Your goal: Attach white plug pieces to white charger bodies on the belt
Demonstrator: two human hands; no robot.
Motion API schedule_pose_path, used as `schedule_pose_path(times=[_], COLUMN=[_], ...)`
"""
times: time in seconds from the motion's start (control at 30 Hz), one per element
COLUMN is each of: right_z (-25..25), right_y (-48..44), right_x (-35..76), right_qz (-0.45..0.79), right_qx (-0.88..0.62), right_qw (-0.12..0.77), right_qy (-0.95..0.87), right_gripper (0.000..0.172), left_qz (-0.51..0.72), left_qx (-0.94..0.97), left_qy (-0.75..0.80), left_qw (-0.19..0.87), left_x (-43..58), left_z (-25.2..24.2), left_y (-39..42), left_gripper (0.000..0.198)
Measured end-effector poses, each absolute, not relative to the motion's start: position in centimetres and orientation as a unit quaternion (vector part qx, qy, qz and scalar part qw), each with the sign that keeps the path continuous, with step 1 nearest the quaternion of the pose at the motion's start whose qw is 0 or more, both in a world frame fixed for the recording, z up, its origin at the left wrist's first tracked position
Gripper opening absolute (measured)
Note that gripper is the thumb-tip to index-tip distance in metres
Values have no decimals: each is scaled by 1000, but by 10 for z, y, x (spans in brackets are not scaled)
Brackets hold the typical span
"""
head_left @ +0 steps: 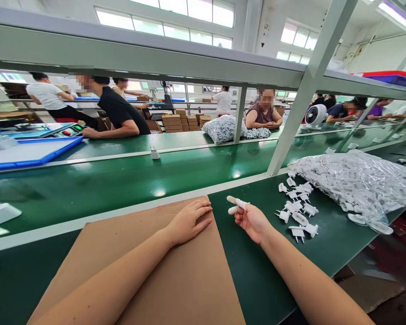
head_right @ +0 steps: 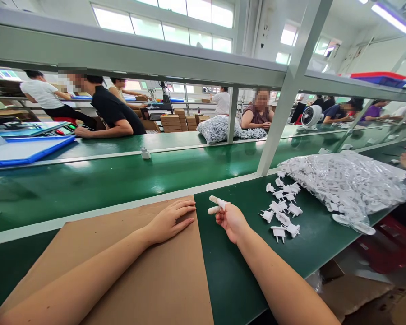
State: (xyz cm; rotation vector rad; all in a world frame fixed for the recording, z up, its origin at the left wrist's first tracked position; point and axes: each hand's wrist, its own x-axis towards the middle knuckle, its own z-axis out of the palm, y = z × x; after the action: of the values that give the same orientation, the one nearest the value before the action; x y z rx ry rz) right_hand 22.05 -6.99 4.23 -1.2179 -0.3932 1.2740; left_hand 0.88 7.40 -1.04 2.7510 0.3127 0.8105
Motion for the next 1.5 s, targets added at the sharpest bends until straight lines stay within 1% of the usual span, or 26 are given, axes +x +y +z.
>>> schedule_pose_path(times=[0.13,0.2,0.23,0.3,0.37,0.7,0.77,0.9,1.0,1.17,1.5], right_z=[47,47,48,48,48,38,38,38,39,39,39], right_y=[-75,-77,-78,-79,-79,-76,-77,-78,-79,-79,-80], right_x=[210,205,203,201,200,199,200,203,204,203,201], right_qz=[602,626,633,640,641,609,611,616,611,615,609], right_qx=[-566,-564,-561,-556,-554,-577,-571,-552,-549,-541,-557], right_qw=[476,411,390,369,367,364,358,350,350,349,335], right_qy=[-301,-348,-363,-381,-385,-405,-416,-440,-450,-455,-455], right_gripper=[39,40,40,39,40,30,34,50,54,53,48], left_qz=[292,305,310,310,310,314,316,323,324,320,300], left_qx=[943,940,940,941,943,941,940,939,937,936,939], left_qy=[91,78,68,39,13,6,3,3,10,16,28], left_qw=[131,129,128,127,124,129,128,120,127,143,167], left_x=[7,7,7,8,10,10,10,11,11,11,9], left_z=[-5,-2,-1,1,1,0,0,0,0,1,-4], left_y=[72,70,69,67,67,69,69,69,68,67,69], left_gripper=[38,39,38,28,19,16,15,16,18,21,19])
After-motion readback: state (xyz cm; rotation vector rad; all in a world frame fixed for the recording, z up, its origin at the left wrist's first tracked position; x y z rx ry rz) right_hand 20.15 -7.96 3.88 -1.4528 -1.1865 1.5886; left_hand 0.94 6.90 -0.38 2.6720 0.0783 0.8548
